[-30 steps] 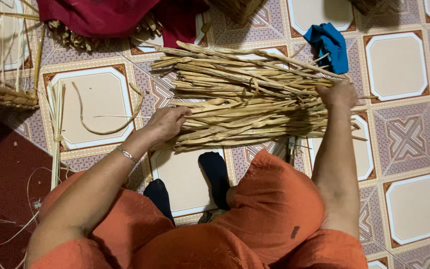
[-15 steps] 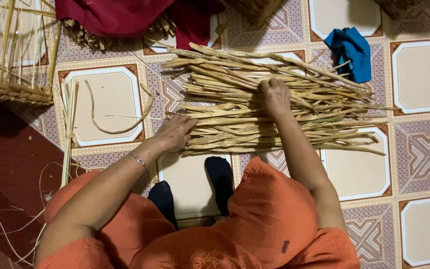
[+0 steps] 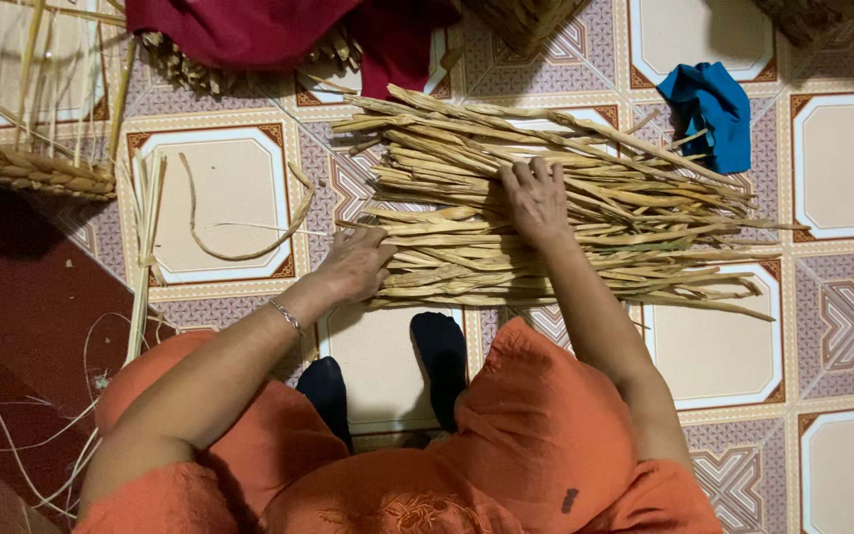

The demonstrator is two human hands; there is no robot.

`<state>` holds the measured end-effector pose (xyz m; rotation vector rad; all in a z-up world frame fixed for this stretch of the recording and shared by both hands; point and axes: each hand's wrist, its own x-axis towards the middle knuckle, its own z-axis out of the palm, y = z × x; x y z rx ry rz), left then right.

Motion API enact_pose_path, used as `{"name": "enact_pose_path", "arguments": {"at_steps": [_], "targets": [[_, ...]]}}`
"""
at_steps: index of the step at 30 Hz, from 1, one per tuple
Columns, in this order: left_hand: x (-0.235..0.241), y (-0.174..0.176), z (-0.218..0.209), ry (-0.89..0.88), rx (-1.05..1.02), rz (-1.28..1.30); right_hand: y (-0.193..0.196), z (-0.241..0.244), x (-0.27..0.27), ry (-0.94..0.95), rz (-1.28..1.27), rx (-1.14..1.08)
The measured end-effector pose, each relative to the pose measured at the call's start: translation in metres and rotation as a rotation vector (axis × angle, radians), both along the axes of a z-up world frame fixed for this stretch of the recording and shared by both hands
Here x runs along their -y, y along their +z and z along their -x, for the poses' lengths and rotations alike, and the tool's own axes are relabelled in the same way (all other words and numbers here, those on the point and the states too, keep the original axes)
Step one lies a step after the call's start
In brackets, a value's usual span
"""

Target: The person sits on the floor and repeatedly peels thin strips from dried plant stalks by hand. They separate the peeled strips and place them aside while continuing to process the stalks.

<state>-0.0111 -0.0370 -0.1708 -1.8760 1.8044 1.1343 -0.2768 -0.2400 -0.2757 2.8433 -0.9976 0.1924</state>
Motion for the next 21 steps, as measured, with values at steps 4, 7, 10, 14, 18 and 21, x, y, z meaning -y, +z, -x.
{"name": "enact_pose_path", "arguments": {"at_steps": [4,7,10,14,18,21], "targets": [[-0.002,0.002,0.0,0.02,0.02,0.007,-0.015,-0.01,0.003,-0.02,-0.072,-0.014],[-0.003,-0.005,-0.003,0.05,-0.004,0.072,-0.004,-0.009,0.003,-0.078,-0.12,-0.028],[0.003,-0.002,-0.012,0.118,-0.027,0.39,0.03,-0.017,0.002,-0.195,-0.325,-0.05],[0.02,0.024,-0.019,0.043,0.115,0.963,0.073,-0.006,-0.014,-0.196,-0.729,0.095],[0.025,0.049,-0.018,-0.035,0.092,0.994,0.092,-0.009,-0.035,-0.177,-1.038,0.328],[0.019,0.047,-0.018,0.056,0.02,0.734,0.096,-0.01,-0.043,-0.098,-1.018,0.43]]}}
